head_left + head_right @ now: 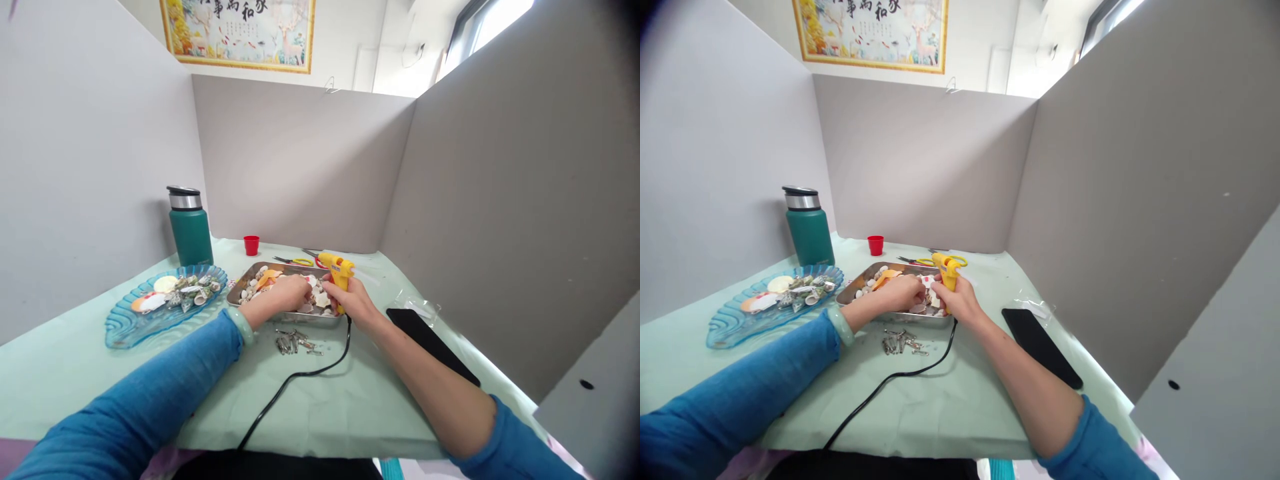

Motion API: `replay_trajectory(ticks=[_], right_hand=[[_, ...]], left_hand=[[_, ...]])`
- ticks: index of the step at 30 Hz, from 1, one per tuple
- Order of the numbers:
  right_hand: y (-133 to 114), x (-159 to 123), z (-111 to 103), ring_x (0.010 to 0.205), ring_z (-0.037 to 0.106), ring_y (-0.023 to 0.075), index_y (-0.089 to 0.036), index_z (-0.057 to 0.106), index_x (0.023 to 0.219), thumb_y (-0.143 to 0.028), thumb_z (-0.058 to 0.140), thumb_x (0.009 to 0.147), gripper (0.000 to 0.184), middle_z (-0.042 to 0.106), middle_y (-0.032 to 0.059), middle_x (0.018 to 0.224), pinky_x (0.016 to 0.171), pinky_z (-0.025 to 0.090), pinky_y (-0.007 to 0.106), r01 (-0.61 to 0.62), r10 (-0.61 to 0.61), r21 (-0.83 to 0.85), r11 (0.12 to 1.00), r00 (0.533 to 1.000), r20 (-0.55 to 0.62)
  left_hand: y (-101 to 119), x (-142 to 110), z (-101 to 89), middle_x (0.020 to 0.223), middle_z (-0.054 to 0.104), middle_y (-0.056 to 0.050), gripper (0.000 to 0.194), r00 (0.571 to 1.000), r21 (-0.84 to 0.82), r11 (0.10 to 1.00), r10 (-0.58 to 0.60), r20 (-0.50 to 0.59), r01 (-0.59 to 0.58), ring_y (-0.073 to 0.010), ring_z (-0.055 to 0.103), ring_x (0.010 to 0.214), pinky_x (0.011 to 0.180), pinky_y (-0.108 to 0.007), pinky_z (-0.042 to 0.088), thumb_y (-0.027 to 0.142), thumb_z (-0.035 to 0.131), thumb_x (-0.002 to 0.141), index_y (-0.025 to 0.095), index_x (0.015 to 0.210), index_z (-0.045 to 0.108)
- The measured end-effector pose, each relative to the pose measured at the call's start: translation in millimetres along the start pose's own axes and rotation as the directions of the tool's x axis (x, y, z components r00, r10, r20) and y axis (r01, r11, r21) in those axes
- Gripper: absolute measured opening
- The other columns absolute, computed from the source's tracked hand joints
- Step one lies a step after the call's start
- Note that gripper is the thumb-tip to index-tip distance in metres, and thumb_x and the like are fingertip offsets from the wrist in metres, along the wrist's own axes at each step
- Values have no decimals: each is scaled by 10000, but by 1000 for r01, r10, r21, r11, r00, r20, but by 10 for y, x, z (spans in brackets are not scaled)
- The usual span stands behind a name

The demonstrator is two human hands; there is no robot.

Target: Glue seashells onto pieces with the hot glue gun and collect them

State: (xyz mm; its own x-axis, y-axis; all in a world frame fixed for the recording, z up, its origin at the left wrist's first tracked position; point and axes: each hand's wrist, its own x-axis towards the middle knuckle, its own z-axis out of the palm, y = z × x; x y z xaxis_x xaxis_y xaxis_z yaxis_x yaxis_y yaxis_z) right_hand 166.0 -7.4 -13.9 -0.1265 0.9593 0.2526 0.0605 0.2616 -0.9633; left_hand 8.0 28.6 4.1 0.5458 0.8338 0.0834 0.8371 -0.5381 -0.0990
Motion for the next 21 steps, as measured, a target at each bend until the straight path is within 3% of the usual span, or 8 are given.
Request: replay_trajectory(ticks=[4, 8, 13, 17, 21], right_hand=[[1, 4, 2, 390, 444, 102, -194, 518, 912, -352, 645, 696, 296, 472, -73, 477, 363, 391, 223, 0, 0, -3, 1000, 1000, -6], [3, 3, 2, 387, 438, 101, -195, 528, 916, -352, 637, 703, 286, 458, -75, 468, 365, 398, 225, 1, -1, -11, 1000, 1000, -7], [31, 2, -13, 411, 456, 100, -197, 531, 931, -345, 645, 701, 297, 499, -58, 536, 376, 412, 231, 11, -11, 9, 1000, 1000, -2], [33, 3, -16, 406, 453, 102, -196, 524, 934, -346, 639, 710, 293, 486, -62, 518, 374, 405, 227, 7, -7, -3, 1000, 1000, -1], [2, 2, -13, 402, 442, 105, -186, 525, 913, -351, 629, 720, 274, 458, -70, 461, 379, 408, 223, 8, -8, -20, 1000, 1000, -3]], left_hand=[[-126, 5, -16, 879, 696, -104, 207, 993, -57, 995, -86, -75, 82, -224, 639, 801, 700, -281, 448, 196, 512, 763, 174, 894, 670], [-405, -22, -65, 885, 700, -54, 196, 972, -250, 962, -154, -178, 106, -187, 625, 806, 684, -244, 436, 201, 486, 767, 182, 861, 657], [-682, -115, -120, 821, 704, -27, 207, 980, -282, 954, -147, -131, 105, -161, 621, 730, 619, -220, 415, 193, 555, 697, 177, 874, 661], [-622, -133, -119, 894, 704, -39, 267, 981, -161, 982, -128, -145, 104, -178, 623, 778, 639, -232, 411, 203, 591, 676, 191, 931, 667], [-305, -62, -118, 949, 699, -12, 212, 984, -104, 993, 34, -173, -53, -194, 619, 861, 694, -252, 409, 277, 559, 738, 256, 904, 689]])
